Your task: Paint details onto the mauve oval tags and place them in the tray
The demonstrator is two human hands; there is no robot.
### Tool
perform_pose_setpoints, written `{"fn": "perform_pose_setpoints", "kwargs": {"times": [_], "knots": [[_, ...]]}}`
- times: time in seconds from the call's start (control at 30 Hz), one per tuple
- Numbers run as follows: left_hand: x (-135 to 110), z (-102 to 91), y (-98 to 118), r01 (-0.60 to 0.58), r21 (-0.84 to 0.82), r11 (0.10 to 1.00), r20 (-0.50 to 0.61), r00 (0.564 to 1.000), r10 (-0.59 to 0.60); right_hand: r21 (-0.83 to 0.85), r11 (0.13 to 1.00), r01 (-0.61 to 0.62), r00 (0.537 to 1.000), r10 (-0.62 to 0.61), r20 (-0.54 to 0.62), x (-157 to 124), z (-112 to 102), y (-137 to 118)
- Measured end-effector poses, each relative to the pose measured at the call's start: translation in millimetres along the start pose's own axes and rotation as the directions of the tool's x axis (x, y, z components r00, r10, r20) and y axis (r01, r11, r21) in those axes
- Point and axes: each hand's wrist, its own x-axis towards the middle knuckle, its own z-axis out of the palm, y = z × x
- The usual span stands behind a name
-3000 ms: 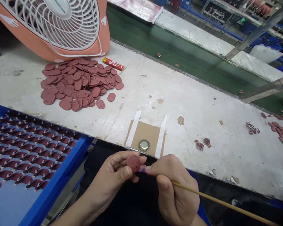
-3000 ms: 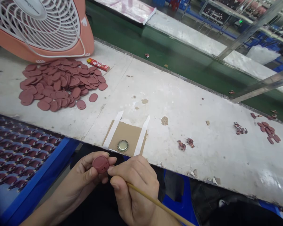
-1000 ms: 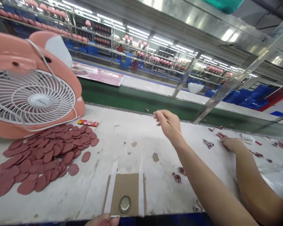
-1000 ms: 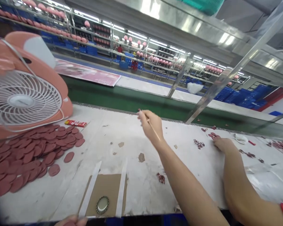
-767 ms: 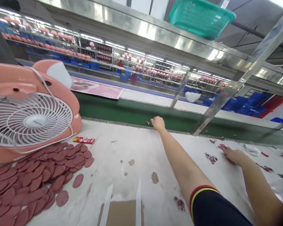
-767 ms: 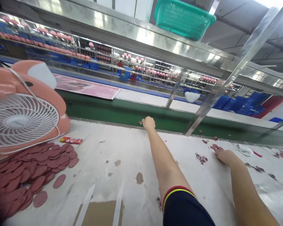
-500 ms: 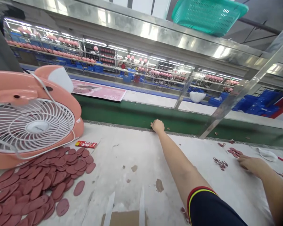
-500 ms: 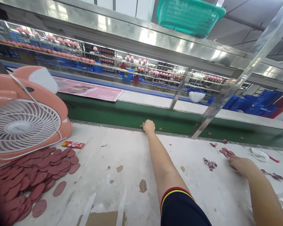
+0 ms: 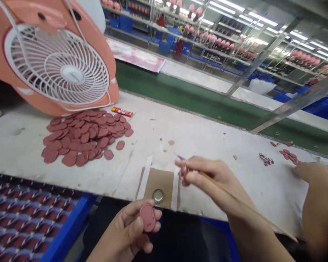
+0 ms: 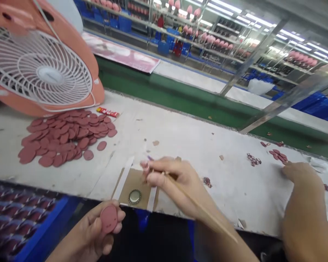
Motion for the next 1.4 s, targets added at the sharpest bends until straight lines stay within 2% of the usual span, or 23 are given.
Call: {"fn": "perform_pose_setpoints", "kwargs": {"times": [0.07,0.13,0.27,0.4,0.63,1.0,1.4], "knots": [[-4.0,4.2,-3.6,0.027,-0.002,1.000,0.014,1.000,-0.027,0.105,0.994,-0.025,0.998,0.019,0.057,-29.2,18.2,1.9],[-7.0,6.6,-6.8,0.053,0.008,0.999,0.019,0.998,-0.053,0.139,0.989,-0.059,0.997,0.053,0.051,-47.2,30.3,5.7],[-8.5,6.7,-11.6,0.072,0.045,0.996,0.073,0.995,-0.076,0.103,0.995,-0.019,1.000,0.016,0.025,-61.1,40.5,9.6],[-7.4,3.4,-14.7,0.046,0.080,0.996,0.118,0.992,-0.055,-0.013,0.999,0.036,0.995,-0.035,0.094,-62.9,41.2,8.1],[-7.7,-0.3,-19.5,0.065,0.012,0.998,0.127,0.990,-0.066,-0.062,0.997,0.049,0.987,-0.039,0.157,-62.6,45.0,7.9],[-6.5,3.5,-14.5,0.087,-0.012,0.996,0.083,0.993,-0.085,-0.108,0.989,0.098,0.978,-0.076,0.192,-56.6,44.5,10.1],[-2.4,-3.3,-21.9,0.112,-0.020,0.993,0.092,0.990,-0.110,-0.130,0.984,0.123,0.973,-0.094,0.211,-54.8,47.8,13.8]]}}
